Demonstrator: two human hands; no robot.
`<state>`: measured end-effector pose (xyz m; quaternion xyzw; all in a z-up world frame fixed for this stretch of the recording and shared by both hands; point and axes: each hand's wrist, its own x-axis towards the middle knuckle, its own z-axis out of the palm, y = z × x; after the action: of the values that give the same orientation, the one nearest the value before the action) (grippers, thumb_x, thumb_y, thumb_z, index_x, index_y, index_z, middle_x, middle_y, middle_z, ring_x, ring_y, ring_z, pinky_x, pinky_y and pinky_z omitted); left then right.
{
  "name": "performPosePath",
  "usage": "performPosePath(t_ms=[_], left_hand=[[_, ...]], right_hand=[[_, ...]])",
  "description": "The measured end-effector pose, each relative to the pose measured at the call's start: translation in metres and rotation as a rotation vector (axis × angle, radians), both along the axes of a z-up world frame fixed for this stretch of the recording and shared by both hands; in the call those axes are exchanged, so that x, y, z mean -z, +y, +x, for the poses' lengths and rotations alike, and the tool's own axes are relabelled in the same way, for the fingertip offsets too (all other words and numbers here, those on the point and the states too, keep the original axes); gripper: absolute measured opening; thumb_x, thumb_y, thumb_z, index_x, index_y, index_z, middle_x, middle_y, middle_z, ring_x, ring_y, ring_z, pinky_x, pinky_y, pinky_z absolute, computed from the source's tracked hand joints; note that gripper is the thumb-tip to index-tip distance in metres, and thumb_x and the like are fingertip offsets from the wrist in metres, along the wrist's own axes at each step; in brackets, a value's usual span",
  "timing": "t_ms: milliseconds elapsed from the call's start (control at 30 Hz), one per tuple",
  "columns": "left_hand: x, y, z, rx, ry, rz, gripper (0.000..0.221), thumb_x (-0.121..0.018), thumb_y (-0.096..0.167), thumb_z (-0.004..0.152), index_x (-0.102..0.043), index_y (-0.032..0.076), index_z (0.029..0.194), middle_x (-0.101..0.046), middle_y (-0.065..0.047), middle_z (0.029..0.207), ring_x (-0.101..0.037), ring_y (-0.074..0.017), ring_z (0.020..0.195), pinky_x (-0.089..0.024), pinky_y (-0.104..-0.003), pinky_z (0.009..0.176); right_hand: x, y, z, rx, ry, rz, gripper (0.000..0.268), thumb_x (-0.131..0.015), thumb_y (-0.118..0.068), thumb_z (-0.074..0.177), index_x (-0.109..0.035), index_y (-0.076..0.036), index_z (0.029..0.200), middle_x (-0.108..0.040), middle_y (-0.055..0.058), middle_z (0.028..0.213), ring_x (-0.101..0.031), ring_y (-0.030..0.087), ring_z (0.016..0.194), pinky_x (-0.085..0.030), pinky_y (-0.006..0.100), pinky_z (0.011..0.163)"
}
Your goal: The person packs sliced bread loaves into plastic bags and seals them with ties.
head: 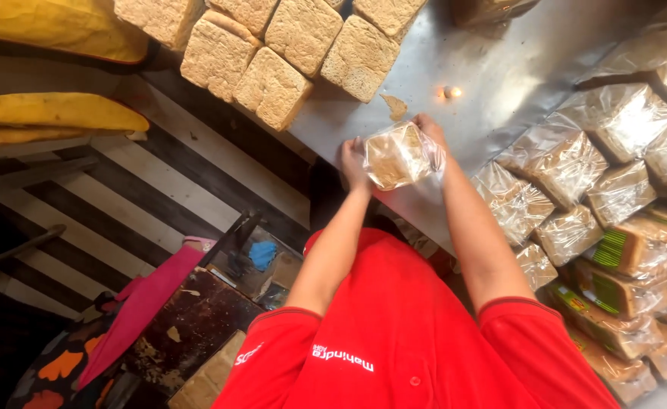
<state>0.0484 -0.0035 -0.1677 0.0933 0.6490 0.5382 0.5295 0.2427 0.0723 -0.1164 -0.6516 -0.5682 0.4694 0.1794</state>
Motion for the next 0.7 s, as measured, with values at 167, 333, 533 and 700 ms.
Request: performPosePath(t_ms=[167,333,533,700], left_hand=[[-0.001,-0.013,-0.005,-0.141,0.083,0.039,0.021,-0.055,0.013,0.103,-0.068,-0.002,0.097,-0.07,-0.005,0.1,-0.063,-0.0154,0.091,-0.05,-0.032,0.087],[-0.064,-0.02,-0.012,0.349,0.619,0.011,0.02,-0.053,0.006,0.095,-0.071,0.004,0.103,-0.075,-0.012,0.1,-0.071,-0.0243,0.09,-0.056,-0.038,0.084],[-0.125,-0.041,-0.007,0.75,0.808,0.046,0.017,-0.062,0.022,0.097,-0.073,0.008,0.099,-0.07,-0.017,0.098,-0.066,-0.0397,0.093,-0.053,-0.047,0.08],[-0.152,-0.07,0.013,0.93,0.754,0.031,0.016,-0.064,0.025,0.095,-0.072,0.012,0.1,-0.067,-0.015,0.096,-0.065,-0.0395,0.092,-0.051,-0.048,0.076]], right_hand=[[-0.032,-0.022,0.023,0.066,0.228,-0.183,0.021,-0.079,-0.015,0.089,-0.066,0.001,0.097,-0.07,0.009,0.09,-0.058,0.012,0.082,-0.051,0.037,0.068],[0.058,-0.119,0.045,0.056,-0.031,-0.098,0.032,-0.08,-0.028,0.085,-0.076,-0.005,0.107,-0.077,0.014,0.099,-0.072,0.022,0.086,-0.057,0.04,0.078],[0.043,-0.209,0.029,0.2,-0.127,-0.056,0.038,-0.073,-0.029,0.094,-0.069,-0.007,0.124,-0.071,0.017,0.117,-0.068,0.029,0.105,-0.057,0.043,0.09],[-0.026,-0.252,-0.008,0.459,0.452,0.009,0.048,-0.071,-0.022,0.095,-0.056,-0.007,0.138,-0.064,0.013,0.13,-0.064,0.025,0.115,-0.057,0.041,0.096]])
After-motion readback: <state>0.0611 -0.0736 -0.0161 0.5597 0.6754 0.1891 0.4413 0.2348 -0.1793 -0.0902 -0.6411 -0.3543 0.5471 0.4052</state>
